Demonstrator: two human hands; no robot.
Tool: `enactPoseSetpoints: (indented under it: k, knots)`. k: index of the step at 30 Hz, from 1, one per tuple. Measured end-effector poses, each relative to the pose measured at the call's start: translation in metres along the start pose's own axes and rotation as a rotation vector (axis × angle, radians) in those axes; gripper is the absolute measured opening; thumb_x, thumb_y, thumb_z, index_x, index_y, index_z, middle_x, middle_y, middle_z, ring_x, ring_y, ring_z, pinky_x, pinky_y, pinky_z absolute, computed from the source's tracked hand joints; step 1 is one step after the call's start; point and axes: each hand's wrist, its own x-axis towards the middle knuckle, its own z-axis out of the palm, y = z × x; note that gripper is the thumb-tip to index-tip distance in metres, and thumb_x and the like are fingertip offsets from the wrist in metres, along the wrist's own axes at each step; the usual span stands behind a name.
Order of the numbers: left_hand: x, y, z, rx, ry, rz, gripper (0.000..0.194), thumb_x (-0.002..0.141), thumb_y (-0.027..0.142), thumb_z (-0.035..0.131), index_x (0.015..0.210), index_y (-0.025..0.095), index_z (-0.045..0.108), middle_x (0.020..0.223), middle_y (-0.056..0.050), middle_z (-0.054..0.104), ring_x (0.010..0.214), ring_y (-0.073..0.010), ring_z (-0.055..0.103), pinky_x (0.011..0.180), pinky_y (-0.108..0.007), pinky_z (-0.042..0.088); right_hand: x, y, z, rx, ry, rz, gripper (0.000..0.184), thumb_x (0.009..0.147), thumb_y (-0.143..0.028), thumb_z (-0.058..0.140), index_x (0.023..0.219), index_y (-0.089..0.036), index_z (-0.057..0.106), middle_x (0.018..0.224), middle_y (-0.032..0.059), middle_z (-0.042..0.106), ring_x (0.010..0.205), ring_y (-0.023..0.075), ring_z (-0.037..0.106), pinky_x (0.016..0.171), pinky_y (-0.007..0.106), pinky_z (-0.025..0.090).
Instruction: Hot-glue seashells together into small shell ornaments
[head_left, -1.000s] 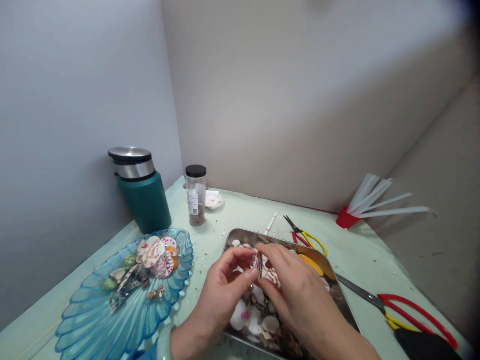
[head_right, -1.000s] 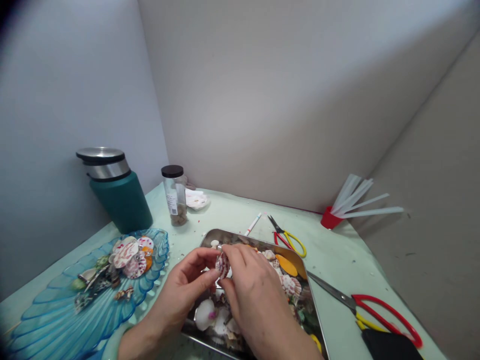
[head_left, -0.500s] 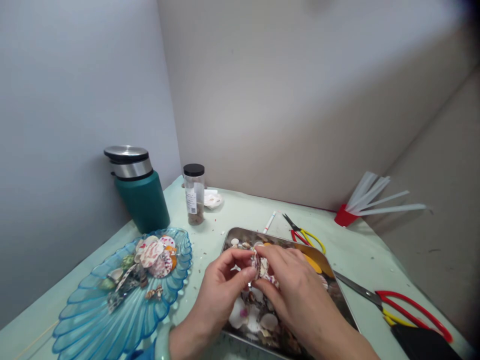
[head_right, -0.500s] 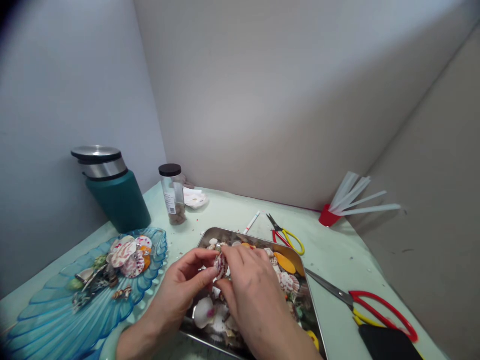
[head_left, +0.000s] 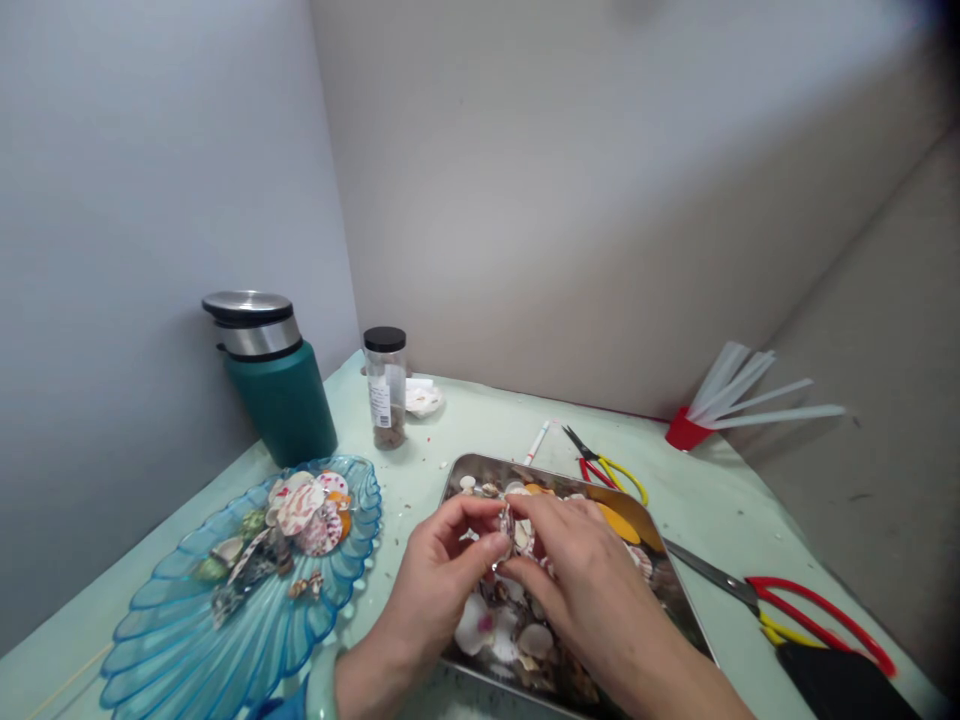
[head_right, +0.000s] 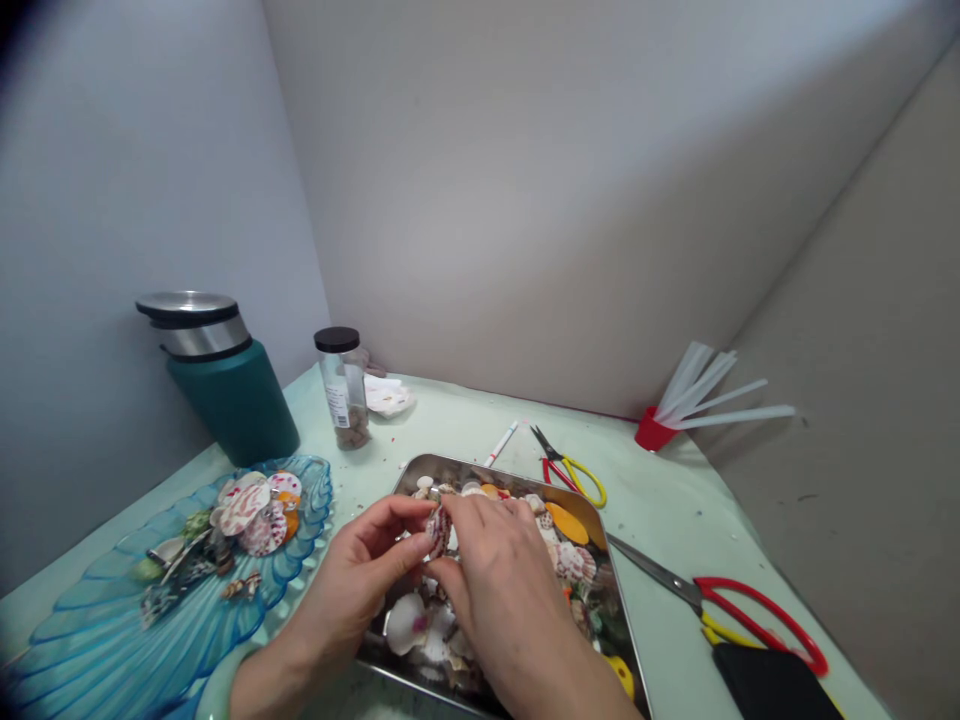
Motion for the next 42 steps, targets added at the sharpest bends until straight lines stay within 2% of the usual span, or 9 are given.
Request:
enactPoseSetpoints:
  k: [7,14,17,24,36,42]
  knots:
    - [0.0001,0.0005,-0.0004,0.007,-0.019,0.011,0.021,0.073,0.027,0.075,0.091,0.019,0.067,0.09,-0.003,0.068,0.078,-0.0141,0.059,0.065,-0.021,0.046,-0.0016,-0.0007,-0.0018,0.064,-0.031,0.02,0.036,0.081,-0.01,0.066,0.113,-0.021,0.056,0.106,0.0058,0.067,0.096,0.0261,0.058,0.087,0.047,0.041]
    - [-0.0005,0.0017,-0.0004,0.015,-0.024,0.013,0.022,0.072,0.027,0.075,0.091,0.018,0.068,0.088,-0.003,0.068,0.075,-0.014,0.059,0.062,-0.021,0.045,-0.0001,-0.001,-0.0032,0.092,-0.025,0.017,0.033,0.078,-0.008,0.067,0.108,-0.021,0.06,0.094,0.0027,0.067,0.085,0.0226,0.057,0.078,0.039,0.041]
    - [-0.0004,0.0019,-0.0005,0.016,-0.034,0.026,0.022,0.073,0.027,0.074,0.092,0.018,0.068,0.092,-0.004,0.069,0.081,-0.0159,0.061,0.065,-0.022,0.046,0.0011,-0.001,-0.0029,0.101,-0.029,0.019,0.03,0.078,-0.009,0.067,0.105,-0.022,0.061,0.094,0.0016,0.067,0.083,0.0212,0.056,0.076,0.037,0.041]
    - [-0.0002,0.0017,-0.0006,0.022,-0.061,0.036,0.018,0.077,0.024,0.071,0.094,0.019,0.068,0.095,-0.003,0.069,0.085,-0.016,0.061,0.072,-0.023,0.047,0.0026,-0.0016,-0.0035,0.104,-0.052,0.044,0.019,0.078,-0.012,0.069,0.092,-0.021,0.06,0.094,0.0006,0.066,0.085,0.0206,0.057,0.078,0.036,0.04]
    - [-0.0002,0.0009,-0.0004,0.042,-0.089,0.044,0.019,0.078,0.024,0.07,0.096,0.018,0.068,0.097,-0.005,0.07,0.087,-0.017,0.061,0.077,-0.026,0.048,0.0023,0.0008,-0.0052,0.173,-0.097,0.06,0.025,0.079,-0.013,0.068,0.101,-0.023,0.059,0.095,-0.0001,0.067,0.086,0.0207,0.057,0.079,0.035,0.037]
    - [0.0009,-0.001,-0.0013,0.047,-0.083,0.049,0.022,0.079,0.028,0.069,0.099,0.02,0.07,0.099,-0.007,0.069,0.09,-0.0192,0.061,0.077,-0.028,0.048,0.0038,-0.0009,-0.0072,0.21,-0.085,0.117,0.02,0.078,-0.016,0.069,0.095,-0.023,0.062,0.083,-0.0017,0.066,0.072,0.0176,0.056,0.072,0.032,0.037]
